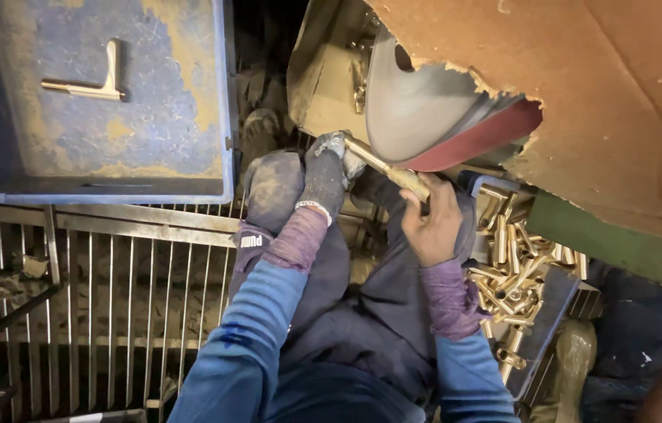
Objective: The person picks up metal components from a bin, presses them against a rotating grinding belt to smooth surfaces and edges, and places them into a separate container.
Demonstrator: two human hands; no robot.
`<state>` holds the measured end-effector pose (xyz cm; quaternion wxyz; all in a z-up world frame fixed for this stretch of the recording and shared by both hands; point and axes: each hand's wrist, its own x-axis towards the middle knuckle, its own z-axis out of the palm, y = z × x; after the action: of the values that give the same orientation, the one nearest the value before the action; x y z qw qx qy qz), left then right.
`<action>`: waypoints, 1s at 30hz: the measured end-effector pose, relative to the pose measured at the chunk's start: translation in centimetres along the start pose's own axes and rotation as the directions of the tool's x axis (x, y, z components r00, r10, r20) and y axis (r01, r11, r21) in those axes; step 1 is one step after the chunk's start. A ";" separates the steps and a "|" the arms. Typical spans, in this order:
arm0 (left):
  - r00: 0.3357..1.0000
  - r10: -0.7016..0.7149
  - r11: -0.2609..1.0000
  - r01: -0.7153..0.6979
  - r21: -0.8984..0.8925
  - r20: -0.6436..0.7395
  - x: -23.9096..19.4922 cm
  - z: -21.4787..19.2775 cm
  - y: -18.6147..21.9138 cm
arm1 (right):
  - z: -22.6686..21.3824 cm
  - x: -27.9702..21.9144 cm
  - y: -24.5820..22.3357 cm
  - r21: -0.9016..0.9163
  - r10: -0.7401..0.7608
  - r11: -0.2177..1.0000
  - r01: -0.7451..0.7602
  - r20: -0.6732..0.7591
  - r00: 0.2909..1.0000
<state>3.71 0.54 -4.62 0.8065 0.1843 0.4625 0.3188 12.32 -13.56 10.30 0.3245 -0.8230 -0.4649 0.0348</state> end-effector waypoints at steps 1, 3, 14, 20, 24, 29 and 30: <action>0.999 -0.027 0.999 0.026 -0.031 -0.034 0.2 -0.1 -0.1 | -0.1 0.0 -0.1 -0.010 0.006 1.000 -0.006 -0.001 1.000; 0.999 -0.045 0.999 0.046 0.006 -0.019 -0.2 0.2 -1.0 | -0.7 -0.4 -0.2 -0.040 0.024 0.999 -0.024 -0.007 1.000; 0.995 -0.077 0.995 0.073 -0.065 -0.067 -0.7 1.2 0.8 | -0.1 -0.1 0.1 -0.060 -0.008 0.998 0.005 -0.041 0.999; 0.999 -0.032 0.995 0.028 0.092 0.036 -2.2 1.8 -1.2 | -2.8 -2.0 0.3 -0.068 0.045 0.996 -0.052 -0.106 0.993; 0.999 -0.032 0.990 0.034 0.136 -0.017 -0.1 0.4 -2.5 | -1.9 -1.5 0.5 -0.087 0.026 0.996 -0.033 -0.087 0.996; 0.960 -0.182 0.980 0.159 -0.121 -0.213 2.8 0.1 -3.3 | -0.4 -0.4 -0.2 -0.151 0.144 0.979 -0.140 0.014 0.990; 0.955 -0.190 0.980 0.198 0.012 -0.227 3.3 0.6 -3.5 | -0.4 -0.4 -0.1 -0.188 0.221 0.959 -0.210 0.037 0.975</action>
<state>6.64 0.24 -8.44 0.7730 0.1149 0.5721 0.2489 12.17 -14.05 10.58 0.2284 -0.8937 -0.3827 0.0507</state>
